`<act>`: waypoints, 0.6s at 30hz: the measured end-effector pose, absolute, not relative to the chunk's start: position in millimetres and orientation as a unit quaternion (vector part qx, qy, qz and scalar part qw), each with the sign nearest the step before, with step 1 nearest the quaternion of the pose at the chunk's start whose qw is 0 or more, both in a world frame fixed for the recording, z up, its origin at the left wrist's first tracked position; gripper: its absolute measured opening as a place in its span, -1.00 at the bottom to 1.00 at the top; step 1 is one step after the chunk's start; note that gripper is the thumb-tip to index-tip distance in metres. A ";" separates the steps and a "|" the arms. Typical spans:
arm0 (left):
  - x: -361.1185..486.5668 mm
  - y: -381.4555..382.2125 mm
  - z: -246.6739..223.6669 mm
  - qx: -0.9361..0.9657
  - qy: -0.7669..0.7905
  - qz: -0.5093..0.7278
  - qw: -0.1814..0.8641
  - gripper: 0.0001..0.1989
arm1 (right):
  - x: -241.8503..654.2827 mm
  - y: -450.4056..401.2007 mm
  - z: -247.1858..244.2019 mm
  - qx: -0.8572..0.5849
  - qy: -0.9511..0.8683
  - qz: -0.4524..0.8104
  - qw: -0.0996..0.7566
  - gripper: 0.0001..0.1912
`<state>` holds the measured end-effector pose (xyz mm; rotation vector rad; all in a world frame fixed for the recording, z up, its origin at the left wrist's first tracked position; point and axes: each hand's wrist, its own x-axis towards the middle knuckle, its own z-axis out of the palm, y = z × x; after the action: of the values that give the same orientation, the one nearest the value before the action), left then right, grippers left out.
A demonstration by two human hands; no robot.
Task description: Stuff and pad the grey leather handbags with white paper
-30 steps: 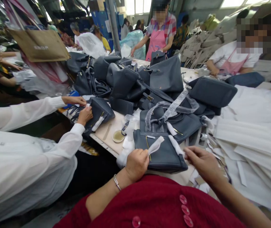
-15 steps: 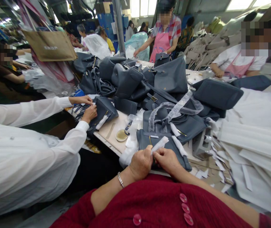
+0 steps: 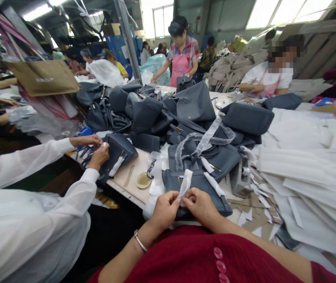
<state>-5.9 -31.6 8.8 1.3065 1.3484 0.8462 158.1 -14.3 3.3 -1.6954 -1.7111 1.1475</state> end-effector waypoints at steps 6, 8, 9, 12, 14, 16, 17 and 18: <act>-18.0 -30.6 -2.0 0.490 0.534 0.355 0.591 -0.66 | 154.2 -10.1 -2.8 -0.559 -0.652 0.460 0.226 -0.82; -18.2 -29.8 -6.5 0.490 0.562 0.336 0.576 -0.60 | 156.7 -11.2 -3.9 -0.500 -0.669 0.500 0.231 -0.79; -18.6 -29.1 -8.2 0.489 0.578 0.328 0.565 -0.57 | 160.6 -11.7 -3.5 -0.473 -0.688 0.495 0.241 -0.80; -23.9 -25.3 -12.9 0.515 0.620 0.314 0.502 -0.52 | 187.3 -8.4 -0.6 -0.446 -0.756 0.369 0.306 -0.82; -30.6 -22.1 -19.0 0.558 0.649 0.320 0.406 -0.55 | 216.1 1.3 1.9 -0.495 -0.753 0.263 0.346 -0.80; -37.2 -18.4 -30.2 0.587 0.674 0.325 0.310 -0.58 | 246.7 19.6 5.6 -0.564 -0.732 0.177 0.338 -0.78; -39.6 -16.3 -37.7 0.589 0.687 0.322 0.280 -0.59 | 260.1 32.2 8.4 -0.592 -0.730 0.138 0.311 -0.78; -41.1 -14.1 -45.6 0.581 0.702 0.314 0.265 -0.61 | 271.2 46.8 11.7 -0.612 -0.733 0.105 0.277 -0.77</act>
<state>-41.1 -14.1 -45.6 1.5700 1.8972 0.8488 271.2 46.8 11.7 -1.6432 -1.9682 0.2820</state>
